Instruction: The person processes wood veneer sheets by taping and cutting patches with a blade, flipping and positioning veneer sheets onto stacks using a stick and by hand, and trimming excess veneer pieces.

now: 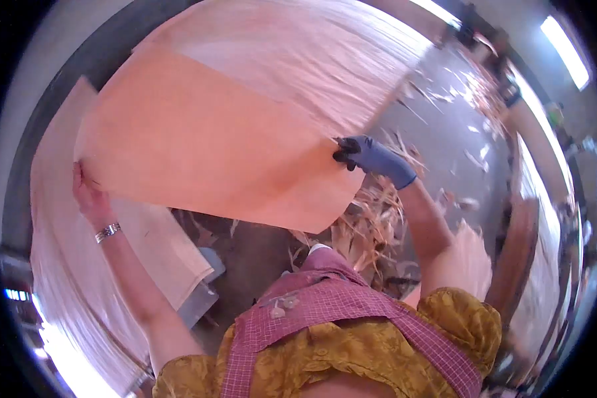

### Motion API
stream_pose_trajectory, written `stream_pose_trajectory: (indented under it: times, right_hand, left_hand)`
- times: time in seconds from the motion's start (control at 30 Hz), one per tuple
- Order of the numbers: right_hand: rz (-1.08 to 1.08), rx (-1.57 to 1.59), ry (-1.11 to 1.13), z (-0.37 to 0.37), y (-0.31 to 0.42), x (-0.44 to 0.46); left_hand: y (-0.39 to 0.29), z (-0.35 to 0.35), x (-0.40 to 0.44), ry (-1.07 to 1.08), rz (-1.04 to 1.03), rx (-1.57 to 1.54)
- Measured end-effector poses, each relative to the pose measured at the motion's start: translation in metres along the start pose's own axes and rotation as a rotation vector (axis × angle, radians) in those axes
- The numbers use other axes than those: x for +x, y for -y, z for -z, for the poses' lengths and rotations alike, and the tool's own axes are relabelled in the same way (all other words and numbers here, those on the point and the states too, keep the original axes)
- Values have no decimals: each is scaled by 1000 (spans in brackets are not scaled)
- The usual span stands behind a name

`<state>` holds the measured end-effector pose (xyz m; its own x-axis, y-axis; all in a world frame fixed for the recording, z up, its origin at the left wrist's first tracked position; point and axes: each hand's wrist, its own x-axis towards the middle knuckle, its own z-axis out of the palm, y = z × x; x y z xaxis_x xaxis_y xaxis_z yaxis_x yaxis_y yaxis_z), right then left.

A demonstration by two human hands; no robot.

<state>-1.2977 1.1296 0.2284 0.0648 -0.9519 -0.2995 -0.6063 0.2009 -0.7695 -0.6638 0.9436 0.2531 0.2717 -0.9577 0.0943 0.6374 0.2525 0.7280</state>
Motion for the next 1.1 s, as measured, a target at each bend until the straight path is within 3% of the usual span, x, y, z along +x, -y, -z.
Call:
stream_pose_trajectory:
  times: [0.1,0.23,0.33,0.4,0.43,0.47,0.57,0.63,0.7,0.73,0.8,0.9,0.93,1.0,1.1]
  right_hand:
    - [129,-28,152,-17,43,101]
    - [476,48,461,-90,81,241]
    - [390,-168,724,-161,154,273]
    - [459,-188,967,-232,171,295]
    - [514,-210,1111,-254,192,294]
    - [648,-182,1192,-279,203,294]
    - [709,-269,1432,-339,257,294]
    - [783,-308,1534,-392,284,306]
    - [844,-393,1619,-442,314,325]
    - [928,-488,1583,-462,331,334]
    - [1090,-666,1489,-491,371,368]
    - [1205,-724,1425,-550,429,449]
    - [1227,-751,1398,-554,447,475]
    - [1343,-946,1186,-552,492,514]
    - [1717,-1001,857,-607,535,579]
  left_hand:
    - [-60,31,-31,-228,-254,98]
    - [-144,38,-125,-472,-509,524]
    - [-208,87,-232,-671,-659,765]
    - [-201,17,-277,-683,-686,415]
    - [-227,54,-321,-906,-744,371]
    - [-231,62,-360,-928,-774,458]
    - [-234,48,-464,-1030,-889,764]
    - [-217,26,-493,-1247,-956,808]
    - [-171,16,-485,-1345,-966,1143]
    - [-148,10,-479,-1405,-974,1305]
    - [-117,-7,-423,-1506,-1070,668]
    - [-74,63,-370,-1445,-1149,507]
    - [-59,87,-356,-1550,-1087,583]
    - [-35,129,-327,-1677,-1016,626]
    - [-32,164,-238,-1578,-1051,346]
